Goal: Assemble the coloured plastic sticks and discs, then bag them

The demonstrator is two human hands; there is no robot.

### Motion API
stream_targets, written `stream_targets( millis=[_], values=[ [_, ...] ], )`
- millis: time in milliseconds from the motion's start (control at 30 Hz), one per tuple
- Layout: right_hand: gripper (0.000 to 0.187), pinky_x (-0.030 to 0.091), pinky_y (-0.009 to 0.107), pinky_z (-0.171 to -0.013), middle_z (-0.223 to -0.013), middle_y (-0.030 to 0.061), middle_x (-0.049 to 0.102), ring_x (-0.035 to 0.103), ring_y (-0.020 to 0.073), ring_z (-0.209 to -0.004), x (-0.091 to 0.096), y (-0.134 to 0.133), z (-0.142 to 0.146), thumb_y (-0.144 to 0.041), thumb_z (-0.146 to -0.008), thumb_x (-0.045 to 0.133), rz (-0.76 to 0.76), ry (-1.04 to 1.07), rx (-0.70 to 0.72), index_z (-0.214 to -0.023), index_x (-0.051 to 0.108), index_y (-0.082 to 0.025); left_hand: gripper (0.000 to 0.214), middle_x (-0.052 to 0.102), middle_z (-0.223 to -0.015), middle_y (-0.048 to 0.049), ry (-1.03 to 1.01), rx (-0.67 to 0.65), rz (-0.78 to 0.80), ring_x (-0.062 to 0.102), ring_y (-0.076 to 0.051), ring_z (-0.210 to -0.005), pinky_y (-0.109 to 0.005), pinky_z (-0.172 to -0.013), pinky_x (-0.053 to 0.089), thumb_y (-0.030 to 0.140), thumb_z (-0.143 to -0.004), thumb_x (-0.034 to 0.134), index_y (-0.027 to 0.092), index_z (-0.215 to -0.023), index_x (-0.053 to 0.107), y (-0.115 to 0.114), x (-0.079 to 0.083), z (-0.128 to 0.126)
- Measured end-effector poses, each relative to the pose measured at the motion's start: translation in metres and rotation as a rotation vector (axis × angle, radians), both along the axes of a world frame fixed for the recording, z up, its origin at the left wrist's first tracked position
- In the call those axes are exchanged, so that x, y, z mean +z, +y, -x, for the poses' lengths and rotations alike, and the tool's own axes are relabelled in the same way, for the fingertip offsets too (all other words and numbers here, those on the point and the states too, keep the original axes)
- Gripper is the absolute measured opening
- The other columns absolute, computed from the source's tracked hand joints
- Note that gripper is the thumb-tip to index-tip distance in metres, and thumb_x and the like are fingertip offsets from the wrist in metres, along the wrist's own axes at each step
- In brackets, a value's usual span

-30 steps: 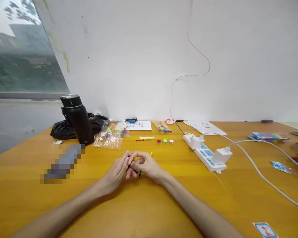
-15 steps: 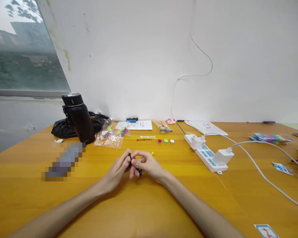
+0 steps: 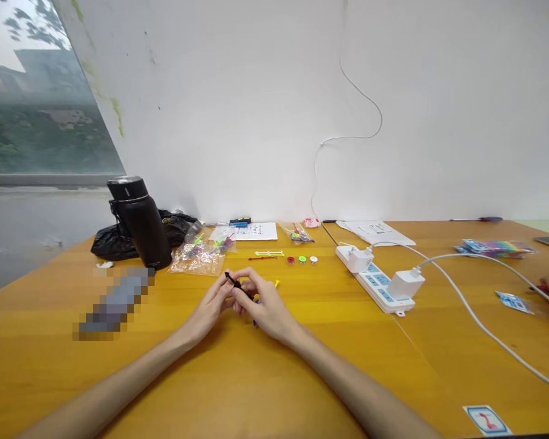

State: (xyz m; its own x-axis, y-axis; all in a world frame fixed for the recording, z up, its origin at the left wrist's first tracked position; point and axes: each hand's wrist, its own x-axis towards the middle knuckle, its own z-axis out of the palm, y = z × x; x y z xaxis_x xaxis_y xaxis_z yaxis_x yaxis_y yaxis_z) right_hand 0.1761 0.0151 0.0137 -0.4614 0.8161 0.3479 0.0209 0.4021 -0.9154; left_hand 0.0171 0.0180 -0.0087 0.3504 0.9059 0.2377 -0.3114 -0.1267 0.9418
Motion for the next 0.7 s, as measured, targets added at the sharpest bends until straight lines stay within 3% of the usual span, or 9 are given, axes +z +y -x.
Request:
stream_targets(
  millis=[100,267,400,500,567,633,700],
  values=[
    [0.019,0.047,0.027,-0.069,-0.072,-0.0028,0.062,0.060,0.0133,-0.068,0.000,0.002,-0.002,-0.040,-0.098,0.053,0.069,0.037,0.062,-0.102,0.048,-0.022,0.028,0.051,-0.078,0.0018,0.069,-0.010,-0.070,0.054,-0.012,-0.069,-0.027,-0.071,0.049,0.047,-0.098,0.048,0.020,-0.092,0.050,0.000,0.002,0.002],
    [0.027,0.050,0.028,-0.071,-0.075,-0.0018,0.061,0.063,0.0142,-0.071,-0.003,0.006,-0.001,-0.042,-0.096,0.057,0.090,0.084,0.078,-0.084,0.044,-0.021,0.028,0.053,-0.084,-0.0001,0.210,0.081,-0.148,0.053,-0.011,-0.066,-0.025,-0.067,0.048,0.046,-0.099,0.045,0.020,-0.097,0.052,-0.001,0.003,0.004],
    [0.030,0.049,0.027,-0.063,-0.075,-0.0018,0.061,0.061,0.0138,-0.065,-0.014,0.015,0.000,-0.050,-0.095,0.054,0.126,0.061,-0.010,-0.089,0.045,-0.022,0.028,0.051,-0.077,0.0015,0.137,0.042,-0.017,0.053,-0.012,-0.062,-0.026,-0.060,0.050,0.048,-0.098,0.045,0.020,-0.097,0.052,0.004,-0.007,0.001],
    [0.031,0.044,0.025,-0.063,-0.077,-0.0006,0.059,0.056,0.0136,-0.069,-0.018,0.023,-0.005,-0.051,-0.093,0.058,0.018,-0.029,-0.170,-0.089,0.052,-0.020,0.029,0.054,-0.078,0.0004,0.045,0.005,0.161,0.053,-0.012,-0.059,-0.026,-0.055,0.050,0.048,-0.092,0.052,0.020,-0.090,0.050,0.014,-0.015,0.001],
    [0.031,0.041,0.025,-0.063,-0.077,0.0001,0.058,0.052,0.0135,-0.069,-0.013,0.026,-0.012,-0.050,-0.093,0.057,-0.044,-0.102,-0.199,-0.089,0.057,-0.019,0.028,0.058,-0.082,-0.0011,-0.018,0.016,0.262,0.053,-0.010,-0.058,-0.024,-0.054,0.047,0.046,-0.089,0.056,0.018,-0.087,0.050,0.019,-0.017,0.003],
    [0.031,0.039,0.025,-0.062,-0.075,0.0001,0.057,0.049,0.0125,-0.068,-0.001,0.025,-0.022,-0.049,-0.093,0.057,-0.058,-0.195,-0.112,-0.089,0.061,-0.018,0.024,0.057,-0.079,-0.0003,-0.066,0.047,0.326,0.052,-0.009,-0.059,-0.021,-0.055,0.044,0.040,-0.086,0.059,0.017,-0.087,0.051,0.022,-0.016,0.006],
    [0.030,0.036,0.023,-0.059,-0.073,-0.0014,0.056,0.047,0.0107,-0.065,0.013,0.021,-0.034,-0.048,-0.089,0.063,-0.010,-0.328,0.122,-0.089,0.067,-0.017,0.021,0.055,-0.075,0.0012,-0.095,0.071,0.358,0.050,-0.008,-0.060,-0.018,-0.055,0.040,0.037,-0.085,0.060,0.017,-0.087,0.053,0.022,-0.014,0.008]
  ],
)
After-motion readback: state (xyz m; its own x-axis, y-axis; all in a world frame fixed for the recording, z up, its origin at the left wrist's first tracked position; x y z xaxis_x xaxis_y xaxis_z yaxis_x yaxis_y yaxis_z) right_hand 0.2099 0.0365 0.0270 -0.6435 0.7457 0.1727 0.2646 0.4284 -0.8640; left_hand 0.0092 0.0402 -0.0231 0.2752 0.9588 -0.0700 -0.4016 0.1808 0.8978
